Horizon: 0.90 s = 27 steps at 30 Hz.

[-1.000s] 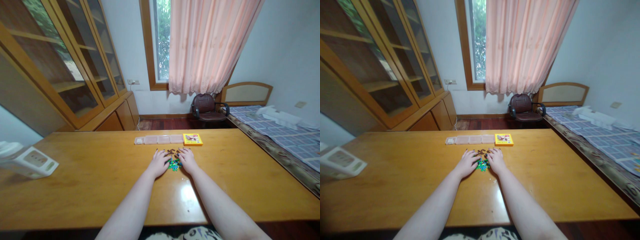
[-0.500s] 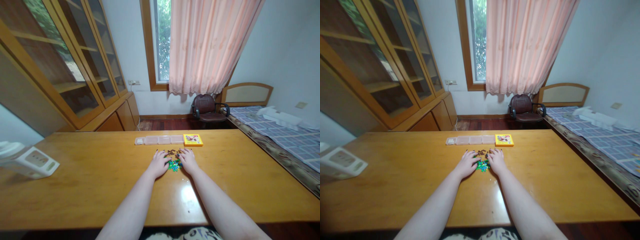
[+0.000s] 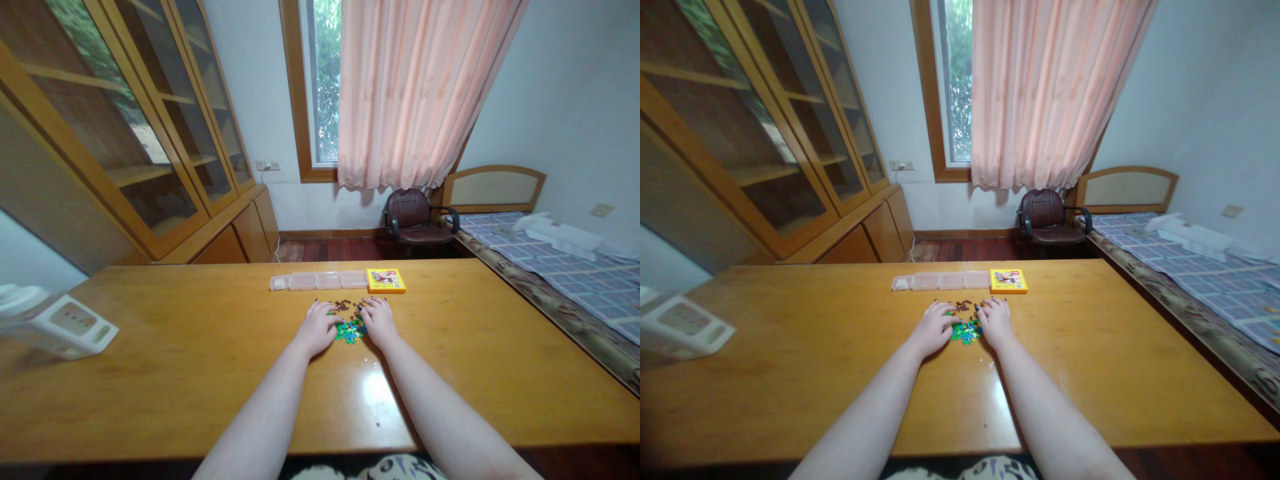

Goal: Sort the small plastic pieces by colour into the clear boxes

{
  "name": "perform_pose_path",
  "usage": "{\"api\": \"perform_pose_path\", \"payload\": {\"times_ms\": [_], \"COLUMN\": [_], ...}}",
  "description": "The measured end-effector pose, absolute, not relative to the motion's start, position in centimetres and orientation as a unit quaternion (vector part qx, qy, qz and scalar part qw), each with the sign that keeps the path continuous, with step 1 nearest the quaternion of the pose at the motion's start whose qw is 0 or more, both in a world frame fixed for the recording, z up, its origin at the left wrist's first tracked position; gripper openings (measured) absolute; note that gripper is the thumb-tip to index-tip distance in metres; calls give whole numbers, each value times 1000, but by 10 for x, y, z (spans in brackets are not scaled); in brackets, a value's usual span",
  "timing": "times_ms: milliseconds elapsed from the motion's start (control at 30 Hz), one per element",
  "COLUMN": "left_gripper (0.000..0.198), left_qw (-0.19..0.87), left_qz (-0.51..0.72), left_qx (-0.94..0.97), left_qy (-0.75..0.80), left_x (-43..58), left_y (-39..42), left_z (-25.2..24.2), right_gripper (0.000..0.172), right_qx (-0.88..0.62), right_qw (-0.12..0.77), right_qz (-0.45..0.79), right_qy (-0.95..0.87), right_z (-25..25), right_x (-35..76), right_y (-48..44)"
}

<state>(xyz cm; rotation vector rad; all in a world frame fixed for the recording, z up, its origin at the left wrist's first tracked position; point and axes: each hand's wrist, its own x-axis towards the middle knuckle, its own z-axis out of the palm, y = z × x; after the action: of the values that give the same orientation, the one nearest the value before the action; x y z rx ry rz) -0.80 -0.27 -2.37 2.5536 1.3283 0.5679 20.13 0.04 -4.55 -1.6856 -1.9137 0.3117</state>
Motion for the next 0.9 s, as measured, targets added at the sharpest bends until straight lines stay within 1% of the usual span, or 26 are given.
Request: {"api": "perform_pose_path", "payload": {"times_ms": [133, 300, 467, 567, 767, 900], "left_gripper": [30, 35, 43, 37, 31, 32], "left_qw": [122, 123, 109, 105, 114, 114], "left_qz": [181, 171, 174, 182, 179, 166], "left_qx": [875, 869, 850, 851, 872, 863], "left_qy": [431, 448, 485, 482, 442, 464], "left_x": [-7, -6, -7, -7, -5, -6], "left_y": [-4, -3, 0, 0, -3, -2], "left_z": [-23, -26, -30, -28, -24, -28], "right_gripper": [37, 34, 35, 35, 35, 34], "right_qx": [-591, -598, -600, -581, -549, -562], "right_qw": [271, 233, 250, 240, 170, 178], "right_qz": [132, 125, 124, 124, 130, 132], "right_qy": [-748, -757, -749, -768, -808, -797], "right_z": [-45, -46, -46, -42, -37, -39], "right_x": [200, 197, 198, 197, 192, 192], "right_y": [-1, -1, -1, -4, -8, -7]}}
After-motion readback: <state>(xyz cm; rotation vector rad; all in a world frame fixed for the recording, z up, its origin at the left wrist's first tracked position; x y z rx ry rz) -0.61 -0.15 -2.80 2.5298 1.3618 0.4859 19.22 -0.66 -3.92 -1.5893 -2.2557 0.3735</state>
